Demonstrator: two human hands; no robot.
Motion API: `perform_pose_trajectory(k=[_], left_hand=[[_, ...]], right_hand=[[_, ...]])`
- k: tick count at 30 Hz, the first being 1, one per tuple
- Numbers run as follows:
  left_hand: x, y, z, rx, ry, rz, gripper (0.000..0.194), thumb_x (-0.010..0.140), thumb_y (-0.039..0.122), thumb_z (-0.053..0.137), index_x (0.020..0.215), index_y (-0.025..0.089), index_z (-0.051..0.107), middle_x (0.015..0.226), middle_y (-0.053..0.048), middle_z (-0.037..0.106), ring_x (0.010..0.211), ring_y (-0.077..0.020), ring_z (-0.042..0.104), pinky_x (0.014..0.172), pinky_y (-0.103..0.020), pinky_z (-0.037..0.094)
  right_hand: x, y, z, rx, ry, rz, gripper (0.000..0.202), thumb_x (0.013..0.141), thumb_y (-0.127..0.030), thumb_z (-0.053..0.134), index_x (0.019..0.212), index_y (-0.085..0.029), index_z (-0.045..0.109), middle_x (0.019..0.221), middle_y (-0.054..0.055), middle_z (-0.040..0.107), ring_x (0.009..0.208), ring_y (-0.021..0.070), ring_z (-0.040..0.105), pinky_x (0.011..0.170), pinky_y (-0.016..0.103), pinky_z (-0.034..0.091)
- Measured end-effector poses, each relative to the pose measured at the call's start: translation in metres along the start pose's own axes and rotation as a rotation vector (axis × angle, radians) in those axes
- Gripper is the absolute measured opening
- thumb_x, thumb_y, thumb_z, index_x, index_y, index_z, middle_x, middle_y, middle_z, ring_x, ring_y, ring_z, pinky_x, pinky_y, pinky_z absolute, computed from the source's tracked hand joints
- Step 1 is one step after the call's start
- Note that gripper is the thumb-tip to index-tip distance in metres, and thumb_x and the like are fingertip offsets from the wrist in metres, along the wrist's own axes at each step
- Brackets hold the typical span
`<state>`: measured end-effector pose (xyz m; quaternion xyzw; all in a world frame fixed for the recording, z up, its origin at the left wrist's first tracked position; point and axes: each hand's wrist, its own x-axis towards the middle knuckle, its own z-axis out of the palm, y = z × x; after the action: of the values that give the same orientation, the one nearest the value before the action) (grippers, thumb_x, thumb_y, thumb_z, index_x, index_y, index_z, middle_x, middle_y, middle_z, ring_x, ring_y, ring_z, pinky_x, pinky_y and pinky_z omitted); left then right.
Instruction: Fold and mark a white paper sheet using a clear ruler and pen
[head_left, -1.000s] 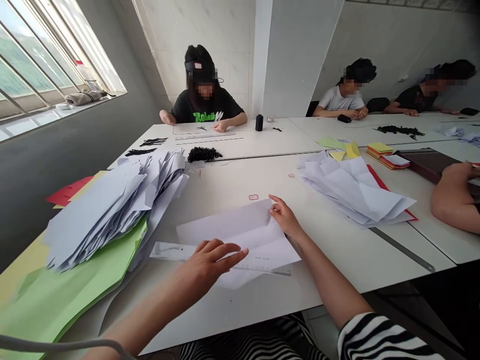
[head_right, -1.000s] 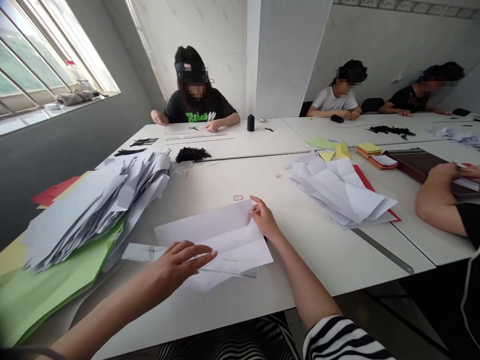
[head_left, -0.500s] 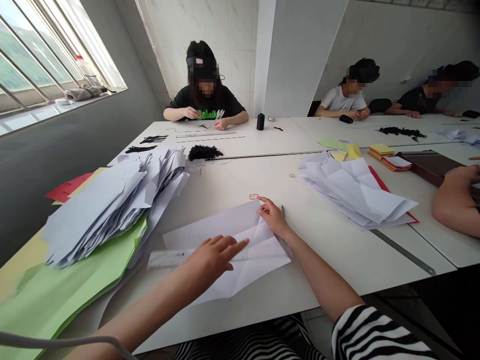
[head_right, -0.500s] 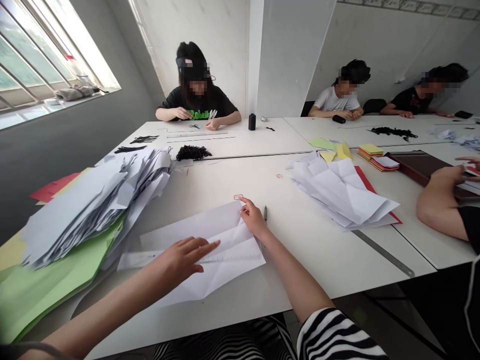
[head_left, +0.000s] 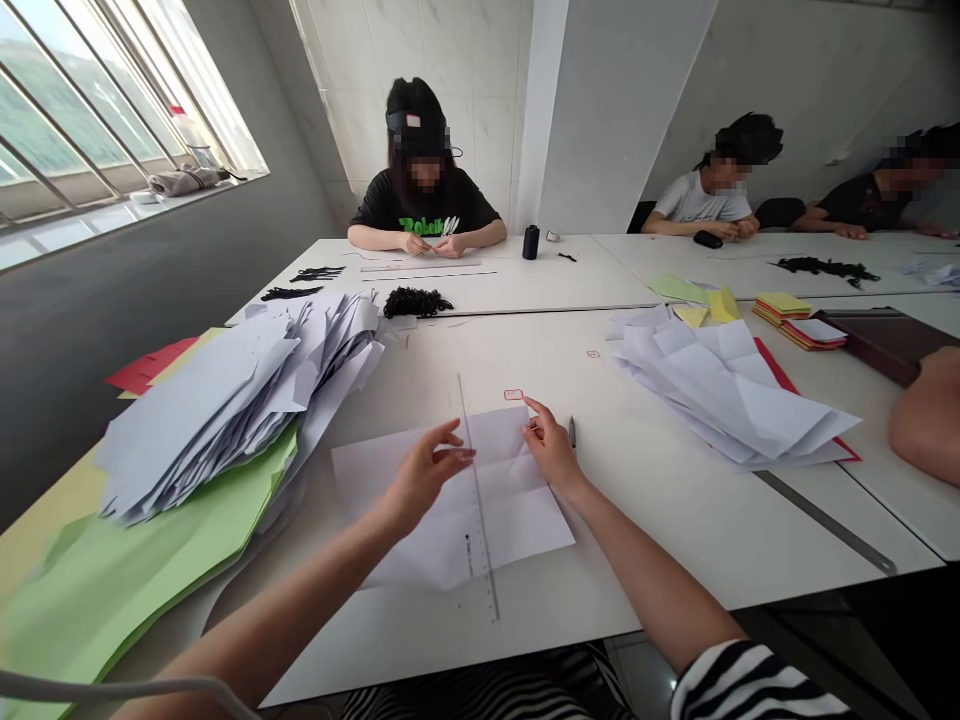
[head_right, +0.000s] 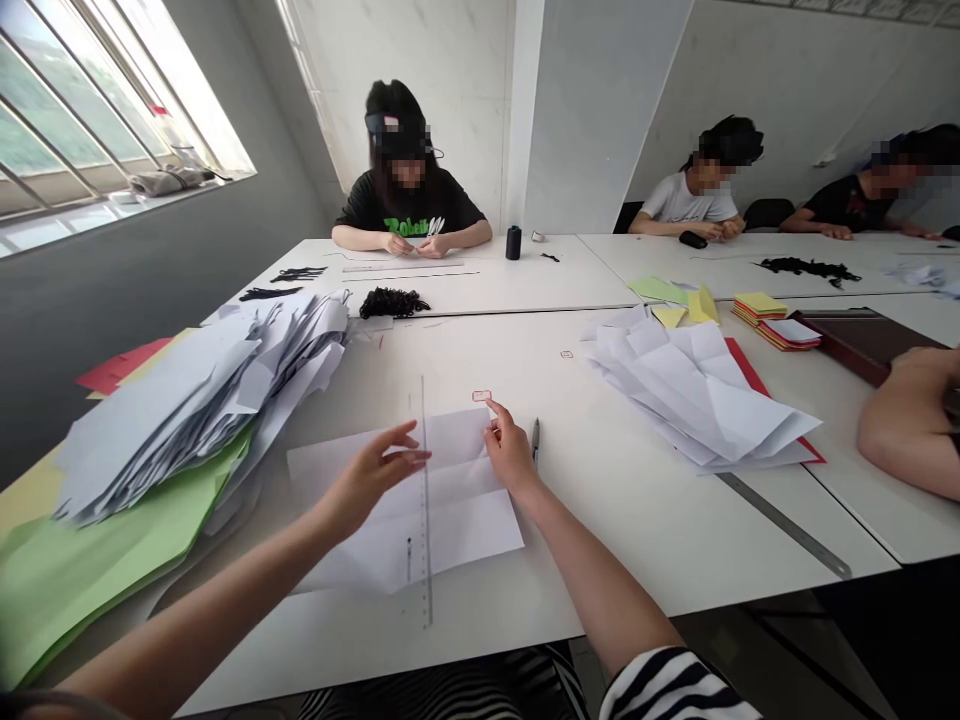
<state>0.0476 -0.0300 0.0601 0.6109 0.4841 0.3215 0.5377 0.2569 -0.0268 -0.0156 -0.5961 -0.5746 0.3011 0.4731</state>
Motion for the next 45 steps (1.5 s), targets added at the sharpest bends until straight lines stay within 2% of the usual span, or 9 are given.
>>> perform_pose_trajectory(k=[4, 6, 10, 17, 22, 26, 32, 37, 45], left_hand=[[-0.001, -0.041, 0.003, 0.374, 0.003, 0.062, 0.044, 0.082, 0.032, 0.047, 0.125, 0.022, 0.043, 0.102, -0.005, 0.053, 0.076, -0.0129, 0.056, 0.072, -0.032, 0.049], [-0.002, -0.049, 0.002, 0.556, -0.004, 0.127, 0.045, 0.084, 0.034, 0.044, 0.127, 0.022, 0.042, 0.100, -0.005, 0.053, 0.074, -0.0135, 0.053, 0.070, -0.032, 0.048], [-0.001, -0.052, -0.001, 0.808, -0.017, 0.282, 0.040, 0.084, 0.033, 0.043, 0.121, 0.018, 0.050, 0.099, -0.008, 0.052, 0.089, -0.0204, 0.050, 0.079, -0.037, 0.044], [-0.002, -0.057, -0.008, 0.959, -0.048, 0.332, 0.041, 0.084, 0.035, 0.043, 0.121, 0.019, 0.049, 0.109, -0.011, 0.047, 0.096, -0.0242, 0.047, 0.079, -0.041, 0.043], [-0.006, -0.054, -0.015, 1.047, -0.053, 0.331, 0.049, 0.079, 0.042, 0.050, 0.124, 0.022, 0.046, 0.133, -0.011, 0.038, 0.120, -0.0311, 0.034, 0.091, -0.050, 0.034], [-0.006, -0.056, -0.019, 1.046, -0.093, 0.363, 0.055, 0.079, 0.042, 0.049, 0.130, 0.022, 0.040, 0.140, -0.008, 0.034, 0.129, -0.0284, 0.025, 0.102, -0.049, 0.021], [-0.002, -0.065, -0.019, 1.038, -0.047, 0.380, 0.058, 0.079, 0.046, 0.049, 0.131, 0.025, 0.038, 0.140, -0.006, 0.035, 0.128, -0.0281, 0.027, 0.101, -0.048, 0.019], [-0.002, -0.067, -0.019, 1.032, -0.053, 0.394, 0.059, 0.079, 0.049, 0.048, 0.132, 0.025, 0.037, 0.141, -0.005, 0.035, 0.128, -0.0279, 0.028, 0.101, -0.047, 0.019], [0.001, -0.068, -0.015, 1.023, -0.006, 0.390, 0.061, 0.079, 0.054, 0.046, 0.130, 0.022, 0.038, 0.138, -0.008, 0.039, 0.126, -0.0289, 0.031, 0.099, -0.047, 0.020]], right_hand=[[0.000, 0.002, 0.001, -0.078, 0.029, -0.030, 0.048, 0.080, -0.025, 0.040, 0.128, -0.028, 0.039, 0.077, -0.002, 0.051, 0.059, 0.0108, 0.048, 0.061, 0.028, 0.044], [0.001, 0.002, 0.002, -0.128, 0.032, -0.047, 0.048, 0.080, -0.024, 0.039, 0.128, -0.026, 0.039, 0.077, -0.002, 0.051, 0.062, 0.0121, 0.050, 0.064, 0.029, 0.045], [0.001, 0.000, 0.003, -0.231, 0.001, -0.076, 0.049, 0.081, -0.022, 0.037, 0.130, -0.026, 0.037, 0.077, -0.001, 0.053, 0.065, 0.0139, 0.051, 0.067, 0.030, 0.044], [0.017, -0.008, 0.015, -0.335, -0.084, -0.154, 0.048, 0.081, -0.017, 0.035, 0.129, -0.020, 0.039, 0.084, 0.003, 0.056, 0.069, 0.0153, 0.051, 0.072, 0.031, 0.043], [0.030, -0.016, 0.023, -0.312, -0.143, -0.112, 0.049, 0.081, -0.019, 0.041, 0.130, -0.020, 0.038, 0.076, 0.000, 0.053, 0.060, 0.0127, 0.047, 0.066, 0.028, 0.043], [0.018, -0.017, 0.017, -0.242, -0.100, -0.060, 0.052, 0.080, -0.026, 0.046, 0.131, -0.023, 0.035, 0.087, 0.002, 0.056, 0.063, 0.0120, 0.052, 0.068, 0.029, 0.045], [-0.010, -0.011, 0.007, -0.122, -0.062, 0.048, 0.057, 0.080, -0.027, 0.048, 0.133, -0.025, 0.030, 0.091, 0.003, 0.059, 0.069, 0.0133, 0.056, 0.066, 0.031, 0.048], [-0.009, -0.009, 0.005, -0.017, -0.096, 0.096, 0.054, 0.081, -0.028, 0.047, 0.133, -0.026, 0.031, 0.084, 0.001, 0.058, 0.070, 0.0137, 0.056, 0.064, 0.031, 0.047], [-0.008, -0.010, 0.006, -0.084, -0.114, 0.082, 0.049, 0.082, -0.028, 0.045, 0.130, -0.029, 0.037, 0.078, -0.001, 0.053, 0.060, 0.0114, 0.049, 0.060, 0.029, 0.045]])
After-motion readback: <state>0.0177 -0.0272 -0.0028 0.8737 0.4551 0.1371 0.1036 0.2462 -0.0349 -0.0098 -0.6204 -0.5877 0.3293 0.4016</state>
